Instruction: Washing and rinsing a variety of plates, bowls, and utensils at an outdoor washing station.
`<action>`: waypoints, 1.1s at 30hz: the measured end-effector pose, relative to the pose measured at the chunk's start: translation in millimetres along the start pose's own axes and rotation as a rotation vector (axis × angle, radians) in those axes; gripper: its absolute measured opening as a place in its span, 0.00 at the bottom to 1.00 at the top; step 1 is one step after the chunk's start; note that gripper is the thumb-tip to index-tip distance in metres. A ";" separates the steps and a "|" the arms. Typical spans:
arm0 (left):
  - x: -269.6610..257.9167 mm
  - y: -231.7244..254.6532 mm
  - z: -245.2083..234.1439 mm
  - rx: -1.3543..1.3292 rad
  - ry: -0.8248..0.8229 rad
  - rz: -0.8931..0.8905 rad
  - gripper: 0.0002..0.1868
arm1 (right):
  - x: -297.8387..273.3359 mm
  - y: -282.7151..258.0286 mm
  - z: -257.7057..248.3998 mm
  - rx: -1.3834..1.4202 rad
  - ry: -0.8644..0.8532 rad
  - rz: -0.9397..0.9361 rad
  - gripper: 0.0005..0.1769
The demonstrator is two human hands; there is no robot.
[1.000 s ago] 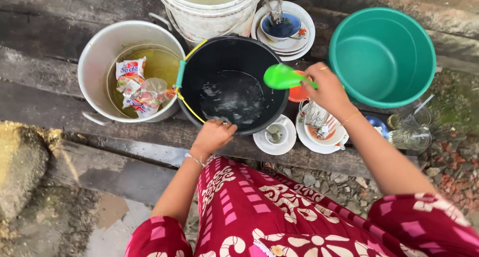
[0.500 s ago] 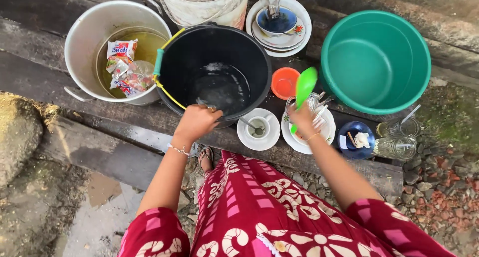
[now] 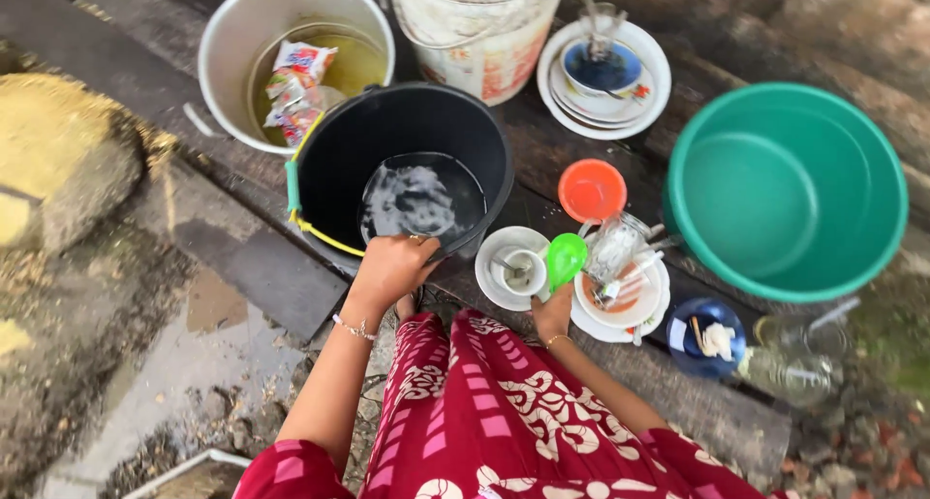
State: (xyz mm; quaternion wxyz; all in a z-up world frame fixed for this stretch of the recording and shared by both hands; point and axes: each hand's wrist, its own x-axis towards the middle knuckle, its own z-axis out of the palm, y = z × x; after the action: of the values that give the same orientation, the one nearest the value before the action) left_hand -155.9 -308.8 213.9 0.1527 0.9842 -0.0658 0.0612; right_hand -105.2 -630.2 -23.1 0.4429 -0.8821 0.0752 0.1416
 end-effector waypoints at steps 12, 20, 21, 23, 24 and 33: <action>-28.1 27.2 -35.0 0.042 0.175 -0.212 0.14 | 31.0 42.6 9.5 0.000 -0.141 -0.099 0.33; -35.4 20.3 -69.0 -0.047 0.251 -0.361 0.16 | 31.9 18.8 1.3 0.209 -0.266 0.125 0.28; -36.4 20.2 -75.3 -0.083 0.255 -0.368 0.16 | 31.8 18.6 0.3 0.150 -0.251 0.102 0.28; -43.9 16.8 -81.7 -0.107 0.258 -0.357 0.16 | 30.3 16.2 2.4 0.141 -0.236 0.105 0.27; -47.6 16.6 -83.7 -0.132 0.265 -0.349 0.16 | 29.3 16.5 0.6 0.127 -0.222 0.105 0.27; -96.1 -13.3 -69.9 -0.270 0.406 -0.713 0.23 | 27.8 15.3 -31.6 -0.676 0.398 -0.585 0.23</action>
State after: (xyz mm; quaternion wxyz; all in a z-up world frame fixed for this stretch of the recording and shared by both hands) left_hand -255.5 -264.0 262.6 0.3015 0.8846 0.3021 0.1878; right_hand -77.0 -664.9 -25.6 0.1302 -0.9706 -0.1428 -0.1436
